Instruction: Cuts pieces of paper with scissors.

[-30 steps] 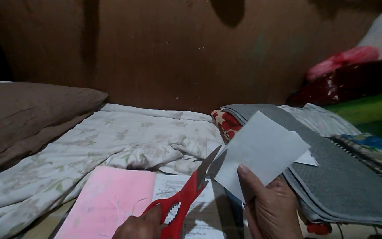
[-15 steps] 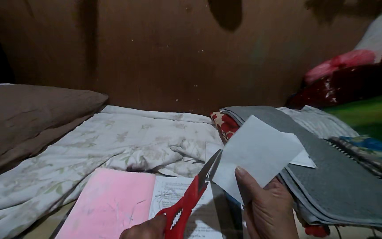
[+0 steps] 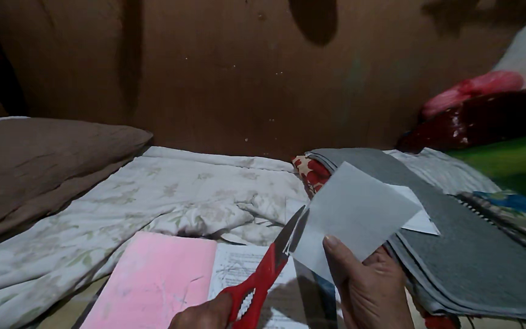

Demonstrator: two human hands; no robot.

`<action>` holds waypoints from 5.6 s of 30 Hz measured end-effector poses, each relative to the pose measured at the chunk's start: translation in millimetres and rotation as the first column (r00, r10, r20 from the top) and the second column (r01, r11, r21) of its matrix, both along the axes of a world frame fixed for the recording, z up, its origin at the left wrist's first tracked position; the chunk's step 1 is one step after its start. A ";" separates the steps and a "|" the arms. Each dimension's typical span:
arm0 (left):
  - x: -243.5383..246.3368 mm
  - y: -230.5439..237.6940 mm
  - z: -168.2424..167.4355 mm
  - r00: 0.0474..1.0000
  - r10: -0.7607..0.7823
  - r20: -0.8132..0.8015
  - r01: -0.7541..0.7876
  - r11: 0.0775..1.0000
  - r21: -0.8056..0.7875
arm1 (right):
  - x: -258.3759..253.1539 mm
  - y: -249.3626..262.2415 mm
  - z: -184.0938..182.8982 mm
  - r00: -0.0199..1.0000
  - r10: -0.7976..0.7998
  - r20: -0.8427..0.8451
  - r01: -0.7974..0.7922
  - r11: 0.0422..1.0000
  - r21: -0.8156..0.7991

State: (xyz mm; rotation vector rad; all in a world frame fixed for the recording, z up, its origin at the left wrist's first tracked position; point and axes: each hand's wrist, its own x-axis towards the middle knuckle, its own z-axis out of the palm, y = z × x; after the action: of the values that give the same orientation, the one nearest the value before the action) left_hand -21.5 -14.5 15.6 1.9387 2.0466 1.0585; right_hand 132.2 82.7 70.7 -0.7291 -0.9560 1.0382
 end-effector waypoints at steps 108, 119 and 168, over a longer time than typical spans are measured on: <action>3.9 -5.4 11.2 0.989 -0.009 0.146 0.024 0.995 -0.100 | -13.1 -12.1 -4.4 0.996 0.081 0.033 -0.080 0.996 -0.029; 4.7 -5.9 7.4 0.994 -0.018 0.109 0.024 0.998 -0.054 | -12.9 -10.9 -4.0 0.996 0.070 0.048 -0.068 0.996 -0.051; 0.6 -5.0 7.1 0.989 -0.033 0.142 0.034 0.999 -0.006 | -10.6 -11.9 -6.2 0.990 0.141 -0.003 -0.141 0.990 -0.017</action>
State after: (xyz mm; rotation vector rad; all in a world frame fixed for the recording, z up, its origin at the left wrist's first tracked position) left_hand -20.9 -19.5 22.7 1.8302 1.9340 1.1433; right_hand 121.6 70.8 64.5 -0.6821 -1.0097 1.1717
